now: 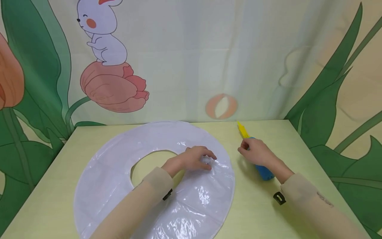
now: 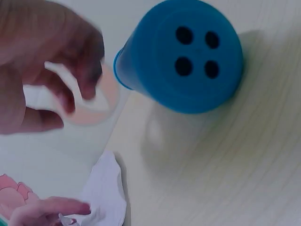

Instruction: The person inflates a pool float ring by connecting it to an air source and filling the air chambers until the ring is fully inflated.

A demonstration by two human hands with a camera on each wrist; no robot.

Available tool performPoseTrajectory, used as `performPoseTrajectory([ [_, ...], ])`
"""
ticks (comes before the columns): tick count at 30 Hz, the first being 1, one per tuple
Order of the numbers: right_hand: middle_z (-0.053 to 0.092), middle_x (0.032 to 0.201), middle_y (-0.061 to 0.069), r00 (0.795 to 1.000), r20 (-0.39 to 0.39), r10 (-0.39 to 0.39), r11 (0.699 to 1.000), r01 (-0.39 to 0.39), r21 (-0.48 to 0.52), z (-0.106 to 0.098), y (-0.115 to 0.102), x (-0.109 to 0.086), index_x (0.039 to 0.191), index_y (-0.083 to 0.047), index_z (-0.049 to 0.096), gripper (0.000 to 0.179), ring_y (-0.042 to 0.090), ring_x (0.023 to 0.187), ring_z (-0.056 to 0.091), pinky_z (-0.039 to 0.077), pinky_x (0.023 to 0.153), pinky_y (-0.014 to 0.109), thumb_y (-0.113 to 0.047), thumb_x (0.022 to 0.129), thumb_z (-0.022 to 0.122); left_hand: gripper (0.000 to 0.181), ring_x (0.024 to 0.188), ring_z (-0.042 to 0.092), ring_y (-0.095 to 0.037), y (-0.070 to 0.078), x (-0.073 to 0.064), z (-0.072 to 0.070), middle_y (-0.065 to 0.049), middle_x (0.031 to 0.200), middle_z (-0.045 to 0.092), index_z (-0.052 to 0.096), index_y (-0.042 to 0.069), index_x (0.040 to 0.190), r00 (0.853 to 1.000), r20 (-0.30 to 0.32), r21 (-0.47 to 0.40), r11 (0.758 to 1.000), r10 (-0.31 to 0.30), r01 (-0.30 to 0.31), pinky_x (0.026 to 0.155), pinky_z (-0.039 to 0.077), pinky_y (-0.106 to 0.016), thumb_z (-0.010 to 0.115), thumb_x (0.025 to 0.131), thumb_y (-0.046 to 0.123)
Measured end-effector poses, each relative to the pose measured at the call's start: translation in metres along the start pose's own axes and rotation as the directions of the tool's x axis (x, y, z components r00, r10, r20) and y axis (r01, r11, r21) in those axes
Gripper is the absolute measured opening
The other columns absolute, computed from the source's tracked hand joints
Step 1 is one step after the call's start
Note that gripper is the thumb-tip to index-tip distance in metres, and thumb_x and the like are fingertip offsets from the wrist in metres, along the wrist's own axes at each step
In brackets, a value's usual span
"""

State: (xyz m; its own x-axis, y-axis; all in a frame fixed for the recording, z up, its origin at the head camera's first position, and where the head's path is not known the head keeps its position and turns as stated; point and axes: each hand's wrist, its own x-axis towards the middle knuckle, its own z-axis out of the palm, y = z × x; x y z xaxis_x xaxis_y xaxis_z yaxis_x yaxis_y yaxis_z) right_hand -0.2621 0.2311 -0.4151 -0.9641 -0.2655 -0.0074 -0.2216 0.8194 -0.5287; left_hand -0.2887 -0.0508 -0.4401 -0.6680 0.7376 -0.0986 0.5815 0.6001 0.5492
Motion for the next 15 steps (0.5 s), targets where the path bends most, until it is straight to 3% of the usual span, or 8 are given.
performPoseTrajectory([
  [4,0.059,0.106,0.022,0.992,-0.093,0.080,0.995,-0.085,-0.053,-0.003,0.008,0.000,0.111,0.005,0.059,0.030,0.035,0.091,0.056,0.049,0.080,0.048,-0.023,0.100,0.062,0.012,0.102,0.062,-0.018,0.002,-0.001,0.001,0.008,0.101,0.070,0.077,0.022,0.103,0.999,-0.049,-0.023,0.999,0.022,-0.023,0.091,0.034,-0.048,0.079,0.092,0.027],
  [7,0.049,0.121,0.031,0.980,-0.128,0.151,0.981,-0.164,-0.103,-0.005,0.013,0.000,0.122,0.007,0.052,0.045,0.044,0.105,0.049,0.045,0.083,0.057,-0.029,0.100,0.063,0.007,0.089,0.062,-0.012,0.001,-0.003,0.002,0.013,0.085,0.069,0.076,0.025,0.090,0.996,-0.085,-0.048,0.998,0.026,-0.030,0.088,0.040,-0.038,0.080,0.091,0.030],
  [11,0.037,0.133,0.037,0.963,-0.123,0.240,0.957,-0.256,-0.140,-0.004,0.020,0.003,0.135,0.010,0.042,0.067,0.051,0.117,0.038,0.038,0.087,0.068,-0.040,0.098,0.066,0.009,0.077,0.060,-0.008,-0.001,-0.005,0.003,0.012,0.077,0.068,0.075,0.021,0.086,0.994,-0.099,-0.076,0.995,0.049,-0.057,0.076,0.047,-0.028,0.080,0.092,0.026],
  [15,0.033,0.136,0.041,0.952,-0.072,0.298,0.941,-0.305,-0.143,-0.002,0.030,0.008,0.144,0.013,0.031,0.086,0.054,0.119,0.037,0.038,0.091,0.069,-0.047,0.096,0.068,0.007,0.074,0.059,-0.008,-0.004,-0.007,0.002,0.009,0.076,0.067,0.075,0.018,0.087,0.993,-0.101,-0.076,0.994,0.067,-0.075,0.072,0.047,-0.026,0.079,0.092,0.020],
])
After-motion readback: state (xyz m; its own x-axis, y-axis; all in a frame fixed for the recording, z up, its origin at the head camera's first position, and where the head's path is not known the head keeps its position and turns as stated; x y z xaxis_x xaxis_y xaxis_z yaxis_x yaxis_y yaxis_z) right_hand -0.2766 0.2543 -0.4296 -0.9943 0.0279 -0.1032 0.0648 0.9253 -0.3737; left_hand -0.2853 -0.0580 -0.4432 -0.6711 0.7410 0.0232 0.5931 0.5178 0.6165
